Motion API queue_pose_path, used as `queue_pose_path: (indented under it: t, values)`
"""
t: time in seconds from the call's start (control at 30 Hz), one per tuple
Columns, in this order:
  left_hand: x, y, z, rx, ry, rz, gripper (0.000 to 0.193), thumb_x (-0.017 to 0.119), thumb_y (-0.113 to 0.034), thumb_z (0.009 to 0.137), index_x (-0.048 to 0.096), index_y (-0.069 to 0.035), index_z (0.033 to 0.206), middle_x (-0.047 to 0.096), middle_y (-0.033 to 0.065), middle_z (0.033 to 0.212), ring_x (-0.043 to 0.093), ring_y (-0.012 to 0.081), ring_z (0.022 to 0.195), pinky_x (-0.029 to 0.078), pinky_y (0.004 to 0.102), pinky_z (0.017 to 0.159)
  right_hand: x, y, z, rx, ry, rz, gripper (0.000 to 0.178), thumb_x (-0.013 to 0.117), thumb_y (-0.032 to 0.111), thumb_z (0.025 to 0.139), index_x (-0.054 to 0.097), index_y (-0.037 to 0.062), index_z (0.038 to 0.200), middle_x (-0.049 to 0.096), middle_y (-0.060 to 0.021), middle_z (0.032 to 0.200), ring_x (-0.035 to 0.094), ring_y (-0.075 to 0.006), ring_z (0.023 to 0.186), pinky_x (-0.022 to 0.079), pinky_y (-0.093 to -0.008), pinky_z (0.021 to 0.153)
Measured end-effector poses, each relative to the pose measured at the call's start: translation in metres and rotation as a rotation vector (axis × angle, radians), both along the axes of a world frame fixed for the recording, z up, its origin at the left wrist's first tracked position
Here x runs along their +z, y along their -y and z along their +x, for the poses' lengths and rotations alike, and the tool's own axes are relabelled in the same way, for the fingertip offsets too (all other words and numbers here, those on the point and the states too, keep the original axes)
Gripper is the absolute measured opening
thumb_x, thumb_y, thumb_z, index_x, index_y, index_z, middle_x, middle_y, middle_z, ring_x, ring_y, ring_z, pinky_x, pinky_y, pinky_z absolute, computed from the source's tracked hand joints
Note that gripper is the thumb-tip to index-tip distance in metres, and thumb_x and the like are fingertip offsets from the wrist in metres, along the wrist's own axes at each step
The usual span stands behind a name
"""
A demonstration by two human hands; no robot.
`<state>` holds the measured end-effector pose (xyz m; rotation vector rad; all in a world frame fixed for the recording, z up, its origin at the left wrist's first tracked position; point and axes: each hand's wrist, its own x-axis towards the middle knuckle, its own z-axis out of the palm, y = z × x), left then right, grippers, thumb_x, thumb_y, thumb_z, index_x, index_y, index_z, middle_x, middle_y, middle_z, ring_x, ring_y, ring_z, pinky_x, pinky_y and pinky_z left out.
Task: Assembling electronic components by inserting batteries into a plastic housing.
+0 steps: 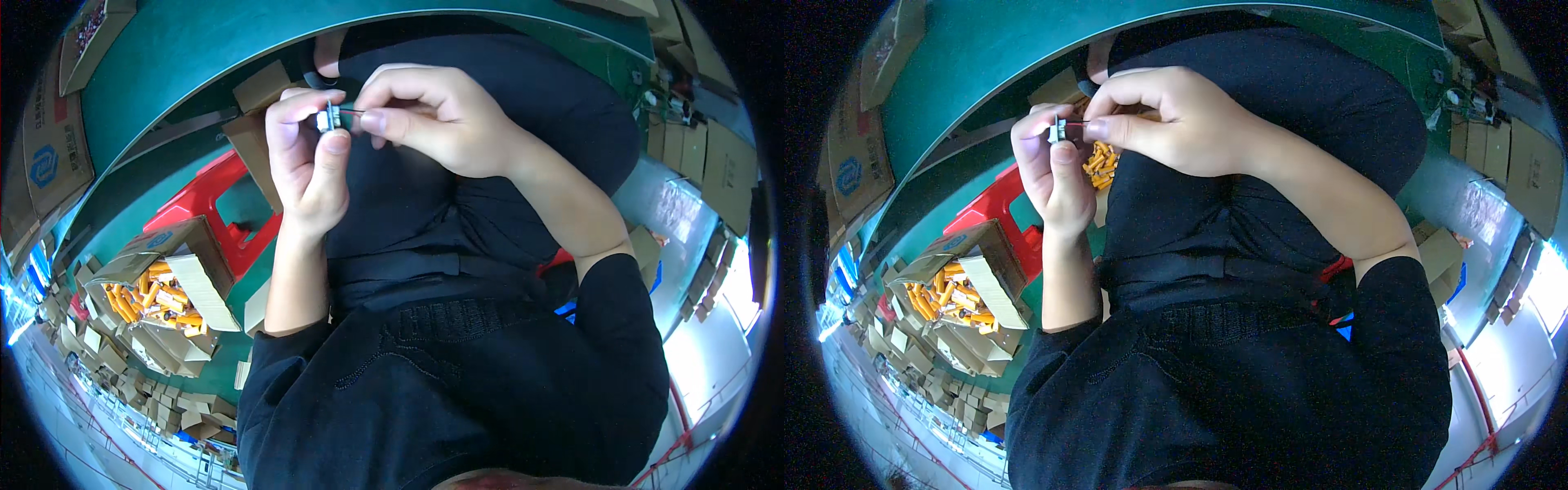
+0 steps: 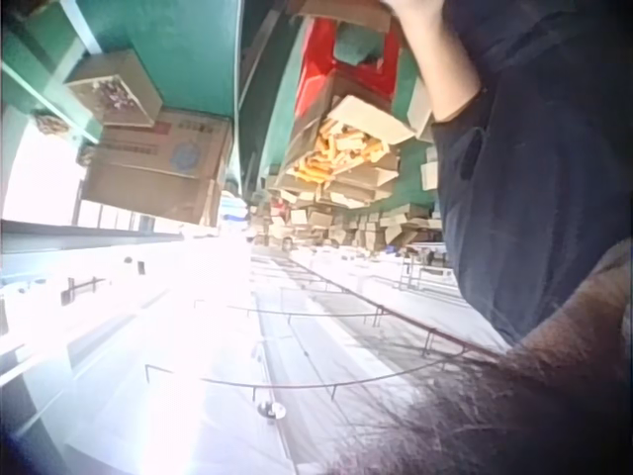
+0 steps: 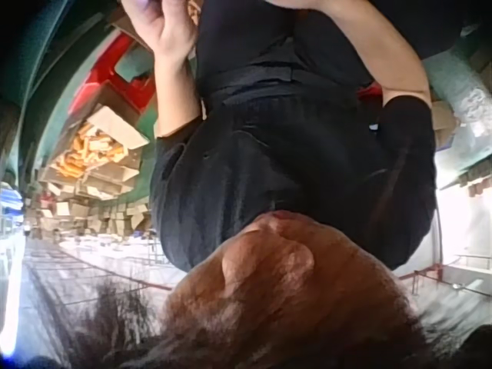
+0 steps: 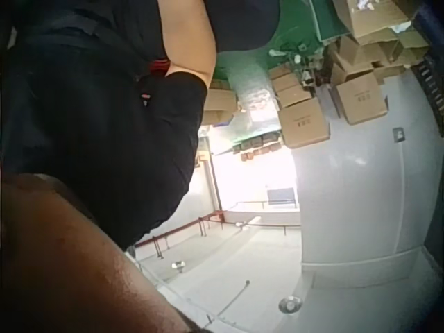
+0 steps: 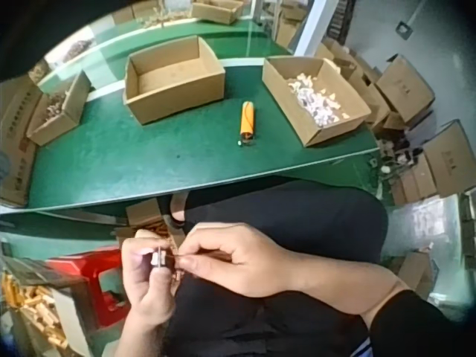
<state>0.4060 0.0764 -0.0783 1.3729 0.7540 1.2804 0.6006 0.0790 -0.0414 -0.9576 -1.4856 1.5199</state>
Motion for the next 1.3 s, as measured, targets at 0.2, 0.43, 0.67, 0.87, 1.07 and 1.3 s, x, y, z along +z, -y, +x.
queue_pose_path:
  t: [0.2,0.43,0.67,0.87,1.07,1.3]
  values:
    - [-0.007,0.005,0.0,0.102,-0.069,-0.159,0.025,0.053,-0.017,0.106,0.052,-0.006,0.128,0.055,0.0084,0.108,0.049,0.0127,0.08,0.04,0.0241,0.069,0.005,0.001,-0.006,0.022,-0.047,-0.261,0.017,0.062,0.014,0.102,0.068,0.0,0.108,0.064,-0.0045,0.091,0.058,-0.0109,0.076,0.045,-0.0222,0.067]
    - [0.007,-0.028,-0.035,0.381,0.198,-0.468,0.029,0.044,-0.039,0.111,0.054,-0.014,0.117,0.052,-0.0008,0.086,0.04,0.0087,0.064,0.031,0.0262,0.054,-0.01,-0.002,-0.003,-0.014,-0.018,-0.511,0.031,0.058,0.021,0.105,0.061,0.0019,0.129,0.061,-0.0138,0.116,0.064,-0.0183,0.097,0.054,-0.0294,0.084]
    - [0.008,-0.033,-0.065,0.376,0.281,-0.344,0.035,0.036,-0.041,0.113,0.053,-0.012,0.123,0.048,0.0007,0.089,0.04,0.0097,0.062,0.032,0.0258,0.055,-0.054,0.009,-0.043,-0.358,-0.506,-0.768,0.045,0.054,0.024,0.107,0.047,-0.0003,0.144,0.052,-0.0211,0.134,0.061,-0.0281,0.12,0.051,-0.0373,0.104]
    - [0.007,-0.03,-0.051,0.376,0.356,-0.339,0.038,0.036,-0.043,0.113,0.053,-0.011,0.124,0.048,0.0004,0.089,0.04,0.009,0.062,0.031,0.0244,0.054,-0.046,0.009,-0.053,-0.266,-0.198,-0.502,0.043,0.057,0.022,0.105,0.05,-0.0024,0.14,0.056,-0.0178,0.13,0.06,-0.0252,0.118,0.047,-0.036,0.106]
    - [0.003,-0.021,-0.052,0.405,0.206,-0.256,0.035,0.038,-0.04,0.112,0.054,-0.011,0.123,0.048,0.0002,0.089,0.04,0.0078,0.062,0.03,0.0234,0.053,-0.01,-0.03,0.003,-0.424,0.117,0.25,0.029,0.064,0.014,0.1,0.06,0.005,0.127,0.064,-0.0105,0.116,0.059,-0.0176,0.106,0.048,-0.0297,0.095]
    - [-0.018,-0.003,-0.023,0.327,0.046,-0.224,0.037,0.045,-0.044,0.108,0.055,-0.01,0.121,0.047,0.0005,0.087,0.041,0.0075,0.064,0.03,0.0227,0.055,-0.02,-0.081,0.046,-0.728,1.05,0.629,0.045,0.07,0.029,0.098,0.057,0.0104,0.136,0.052,-0.0191,0.135,0.052,-0.0316,0.117,0.043,-0.0477,0.101]
